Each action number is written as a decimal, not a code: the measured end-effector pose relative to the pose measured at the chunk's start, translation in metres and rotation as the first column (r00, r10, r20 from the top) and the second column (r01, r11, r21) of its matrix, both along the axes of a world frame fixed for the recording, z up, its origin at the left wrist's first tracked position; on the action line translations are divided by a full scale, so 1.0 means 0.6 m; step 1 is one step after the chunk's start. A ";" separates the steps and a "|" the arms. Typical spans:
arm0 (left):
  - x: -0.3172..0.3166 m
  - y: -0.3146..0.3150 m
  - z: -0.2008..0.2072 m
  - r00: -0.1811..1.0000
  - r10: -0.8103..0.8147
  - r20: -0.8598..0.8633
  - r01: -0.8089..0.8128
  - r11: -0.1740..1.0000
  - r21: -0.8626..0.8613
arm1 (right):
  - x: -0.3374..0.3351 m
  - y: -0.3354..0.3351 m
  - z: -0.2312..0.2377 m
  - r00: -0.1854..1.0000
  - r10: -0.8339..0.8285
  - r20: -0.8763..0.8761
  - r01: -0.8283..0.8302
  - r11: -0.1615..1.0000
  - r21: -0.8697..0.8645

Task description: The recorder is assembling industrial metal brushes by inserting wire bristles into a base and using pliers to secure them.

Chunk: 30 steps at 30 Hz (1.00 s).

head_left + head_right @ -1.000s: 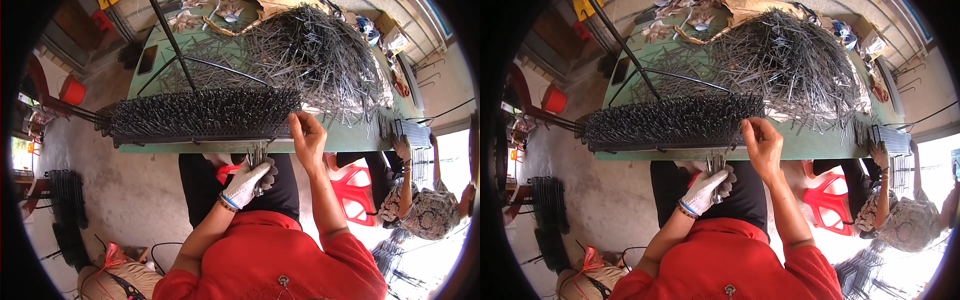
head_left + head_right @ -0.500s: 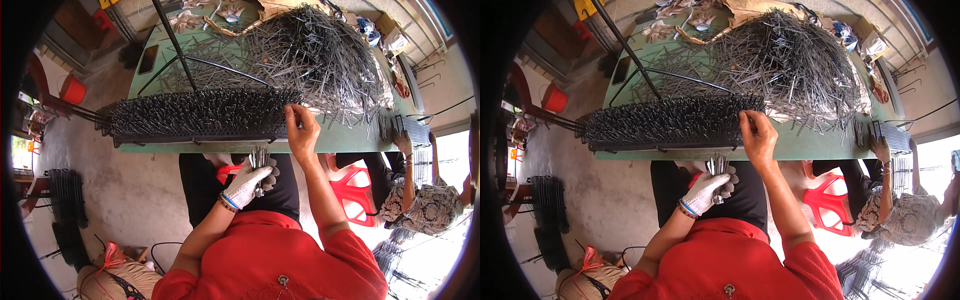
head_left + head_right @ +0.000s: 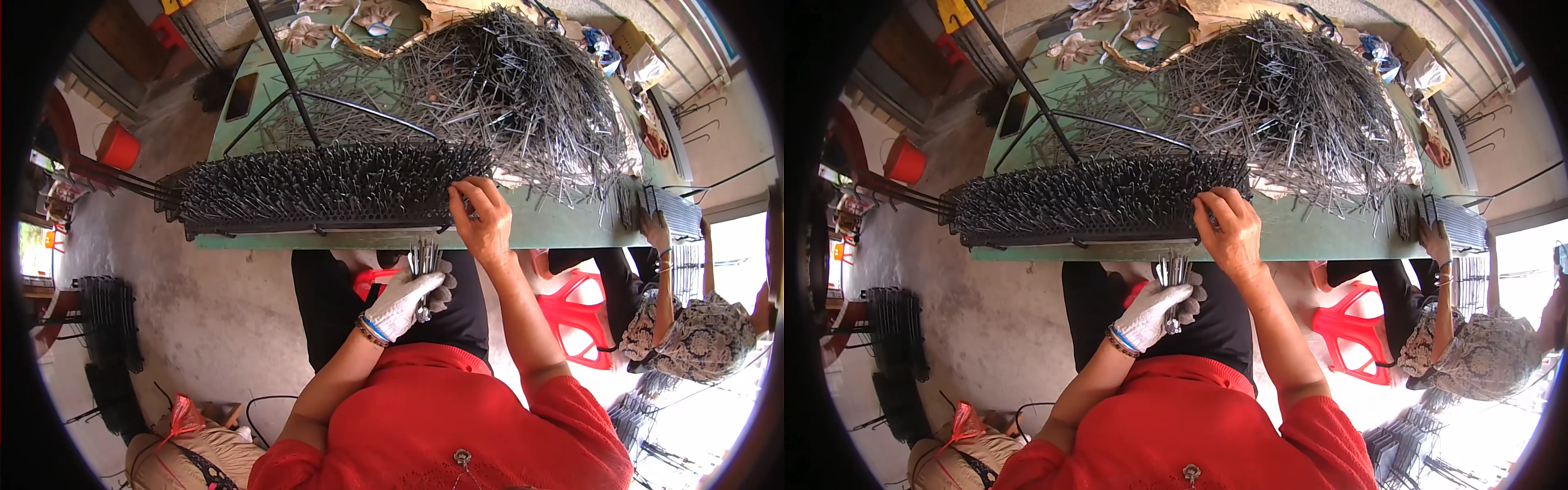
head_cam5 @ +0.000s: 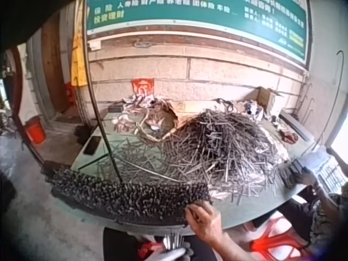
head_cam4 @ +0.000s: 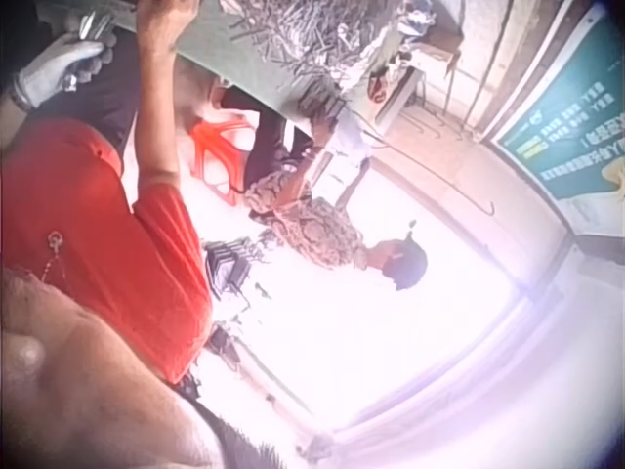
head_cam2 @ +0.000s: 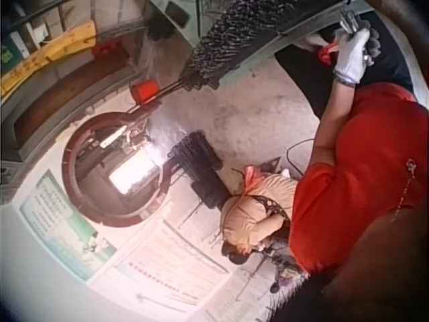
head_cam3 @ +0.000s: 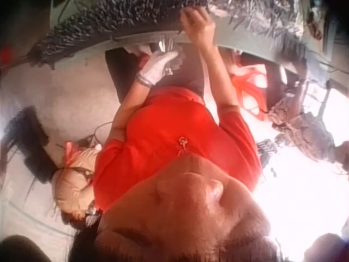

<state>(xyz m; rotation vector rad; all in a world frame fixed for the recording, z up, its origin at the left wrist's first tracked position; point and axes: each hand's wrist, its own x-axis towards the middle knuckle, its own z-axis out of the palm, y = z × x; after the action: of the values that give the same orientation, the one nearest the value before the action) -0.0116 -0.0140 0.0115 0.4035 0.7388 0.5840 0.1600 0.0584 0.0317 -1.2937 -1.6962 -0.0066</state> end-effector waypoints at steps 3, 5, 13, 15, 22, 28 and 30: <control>0.000 0.000 0.000 1.000 -0.002 -0.002 0.002 1.000 0.002 | 0.000 -0.002 -0.005 1.000 -0.012 0.015 0.012 1.000 0.029; -0.001 0.000 0.000 1.000 0.000 -0.002 0.000 1.000 0.003 | -0.001 -0.006 -0.008 1.000 -0.024 0.017 0.023 0.999 0.038; -0.002 0.000 -0.010 1.000 -0.009 0.019 0.009 1.000 0.010 | -0.007 -0.017 0.017 0.999 -0.045 0.001 0.045 0.999 -0.017; -0.005 -0.001 -0.007 0.999 0.008 0.041 -0.009 1.000 0.026 | -0.010 -0.032 0.029 0.994 -0.018 -0.104 0.002 0.988 -0.152; -0.004 0.000 0.015 0.998 0.021 0.054 -0.026 0.995 0.093 | -0.009 -0.074 0.035 0.886 0.076 -0.458 -0.362 0.732 -0.578; 0.002 -0.006 0.010 1.000 0.001 0.022 -0.003 0.994 0.105 | 0.008 -0.065 0.020 0.697 -0.129 -0.705 -0.428 0.714 -0.554; 0.000 -0.006 0.004 1.000 0.007 0.016 -0.008 0.996 0.084 | 0.005 -0.059 0.042 0.665 -0.162 -0.729 -0.423 0.723 -0.546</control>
<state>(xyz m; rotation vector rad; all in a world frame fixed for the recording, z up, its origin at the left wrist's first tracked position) -0.0118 -0.0173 0.0137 0.4731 0.7026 0.6263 0.1631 0.0231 0.0567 -1.3763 -1.0464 1.2188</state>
